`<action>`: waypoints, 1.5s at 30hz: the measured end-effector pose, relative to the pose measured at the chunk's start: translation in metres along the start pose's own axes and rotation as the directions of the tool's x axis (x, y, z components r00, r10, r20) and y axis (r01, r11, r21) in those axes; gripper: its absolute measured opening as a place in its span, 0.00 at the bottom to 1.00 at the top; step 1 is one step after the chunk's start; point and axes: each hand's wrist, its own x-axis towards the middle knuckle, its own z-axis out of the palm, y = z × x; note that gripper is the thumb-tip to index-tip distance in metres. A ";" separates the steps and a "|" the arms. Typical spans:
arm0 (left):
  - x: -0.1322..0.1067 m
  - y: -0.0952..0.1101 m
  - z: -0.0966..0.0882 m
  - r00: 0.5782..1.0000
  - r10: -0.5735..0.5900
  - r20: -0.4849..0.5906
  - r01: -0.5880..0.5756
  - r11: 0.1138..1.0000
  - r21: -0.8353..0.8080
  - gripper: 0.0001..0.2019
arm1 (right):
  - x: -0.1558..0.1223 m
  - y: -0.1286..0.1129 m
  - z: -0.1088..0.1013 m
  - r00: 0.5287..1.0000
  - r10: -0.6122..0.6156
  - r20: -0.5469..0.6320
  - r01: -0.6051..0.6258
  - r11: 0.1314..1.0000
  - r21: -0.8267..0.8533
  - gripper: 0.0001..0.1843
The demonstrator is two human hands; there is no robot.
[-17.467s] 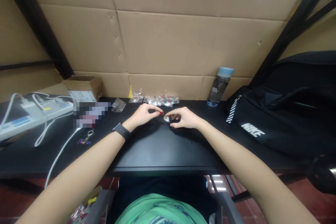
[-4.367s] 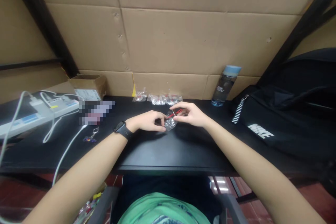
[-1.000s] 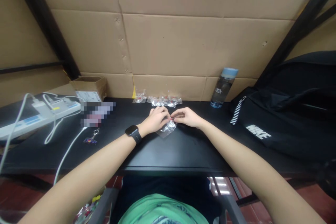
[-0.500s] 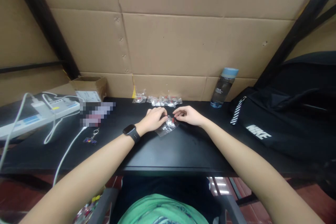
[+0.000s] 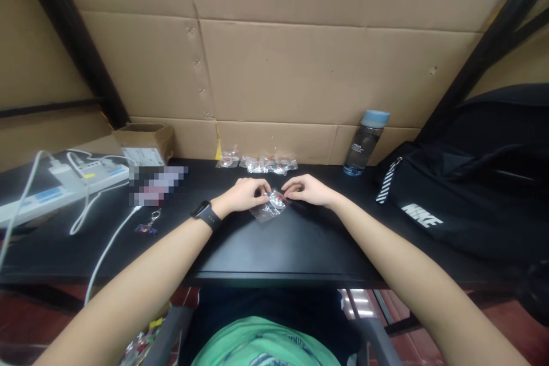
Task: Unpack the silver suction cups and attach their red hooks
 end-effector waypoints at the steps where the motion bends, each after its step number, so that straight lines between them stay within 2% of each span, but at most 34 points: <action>1: 0.000 0.000 0.000 1.000 0.006 0.001 -0.006 1.000 -0.002 0.12 | 0.000 0.000 0.000 1.000 0.000 -0.001 0.000 1.000 0.016 0.18; 4: 0.000 0.000 0.001 1.000 0.014 -0.003 -0.014 1.000 -0.011 0.12 | 0.000 -0.003 0.002 1.000 -0.018 -0.001 0.018 1.000 -0.001 0.19; 14: 0.000 -0.002 0.000 0.998 0.058 0.021 -0.057 0.997 -0.044 0.13 | 0.001 -0.002 0.006 0.985 -0.168 0.049 0.175 0.953 -0.248 0.22; 20: 0.001 -0.004 0.000 0.993 0.114 0.025 -0.112 0.992 -0.050 0.12 | -0.001 -0.004 0.004 0.971 -0.208 0.116 0.231 0.940 -0.253 0.24; 25: 0.001 -0.004 0.000 0.988 0.150 0.019 -0.148 0.985 -0.089 0.13 | -0.002 -0.008 0.008 0.982 -0.168 0.090 0.183 0.963 -0.200 0.25; 30: 0.001 -0.003 0.002 0.997 0.081 0.015 -0.078 0.986 -0.148 0.12 | -0.001 -0.009 0.011 0.995 -0.094 0.038 0.098 0.988 -0.122 0.28; 39: 0.006 -0.006 0.017 0.996 -0.044 -0.080 0.027 0.980 -0.198 0.12 | -0.001 -0.011 0.017 0.990 -0.131 0.051 0.134 0.989 -0.063 0.25; 45: 0.009 -0.011 0.024 0.989 -0.105 -0.102 0.074 0.960 -0.269 0.13 | 0.001 -0.007 0.023 0.987 -0.161 0.030 0.161 0.987 -0.019 0.24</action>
